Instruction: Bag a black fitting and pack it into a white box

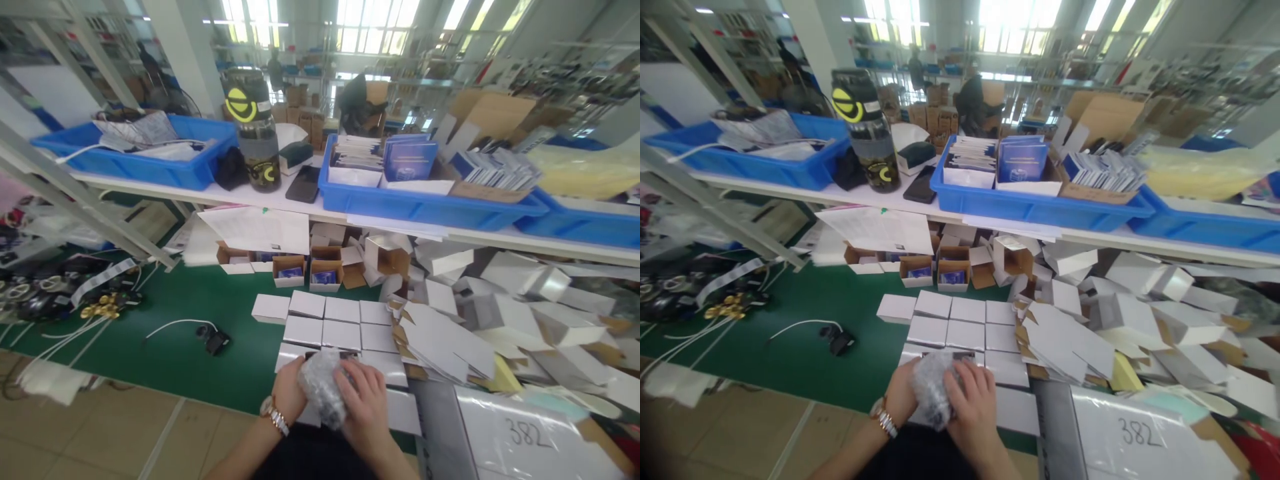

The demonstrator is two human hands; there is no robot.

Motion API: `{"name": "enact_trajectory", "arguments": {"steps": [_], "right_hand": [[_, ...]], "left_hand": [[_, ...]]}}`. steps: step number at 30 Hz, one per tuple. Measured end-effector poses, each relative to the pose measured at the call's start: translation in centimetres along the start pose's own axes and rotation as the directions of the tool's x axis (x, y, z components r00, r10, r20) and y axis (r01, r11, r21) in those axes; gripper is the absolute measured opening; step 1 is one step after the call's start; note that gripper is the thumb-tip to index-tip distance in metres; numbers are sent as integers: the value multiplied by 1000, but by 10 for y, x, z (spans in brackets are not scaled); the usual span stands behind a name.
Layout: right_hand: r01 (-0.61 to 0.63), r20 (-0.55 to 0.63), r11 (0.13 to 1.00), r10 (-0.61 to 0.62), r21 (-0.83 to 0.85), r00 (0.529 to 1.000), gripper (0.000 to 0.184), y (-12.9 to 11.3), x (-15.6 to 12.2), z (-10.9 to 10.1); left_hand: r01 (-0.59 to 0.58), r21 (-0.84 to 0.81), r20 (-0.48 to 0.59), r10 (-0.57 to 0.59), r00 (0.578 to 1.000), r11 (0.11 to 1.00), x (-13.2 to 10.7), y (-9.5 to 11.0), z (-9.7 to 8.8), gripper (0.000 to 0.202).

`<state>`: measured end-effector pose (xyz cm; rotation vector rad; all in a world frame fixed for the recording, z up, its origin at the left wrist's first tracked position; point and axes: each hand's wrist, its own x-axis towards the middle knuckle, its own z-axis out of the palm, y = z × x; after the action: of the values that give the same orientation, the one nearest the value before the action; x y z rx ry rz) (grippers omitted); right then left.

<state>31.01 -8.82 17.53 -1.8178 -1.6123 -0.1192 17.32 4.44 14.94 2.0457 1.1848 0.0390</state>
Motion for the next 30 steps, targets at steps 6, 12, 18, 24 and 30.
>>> {"name": "enact_trajectory", "arguments": {"steps": [6,12,18,24,30], "right_hand": [[-104,407,969,190,-225,893,50,2,-1,20],[-39,398,983,109,-179,911,47,10,0,12],[19,378,1000,-12,-16,926,26,20,-40,24],[-209,241,954,156,213,958,23,39,-30,2],[-774,630,321,452,545,631,39,91,2,4]], "left_hand": [[2,78,-34,0,999,997,-14,-6,15,14],[-86,132,-270,120,955,987,-33,-4,7,16],[-526,471,-201,667,718,708,-55,2,39,31],[-541,443,-148,654,742,715,-54,-7,42,29],[-381,123,-498,389,775,916,-56,-12,16,28]]}}
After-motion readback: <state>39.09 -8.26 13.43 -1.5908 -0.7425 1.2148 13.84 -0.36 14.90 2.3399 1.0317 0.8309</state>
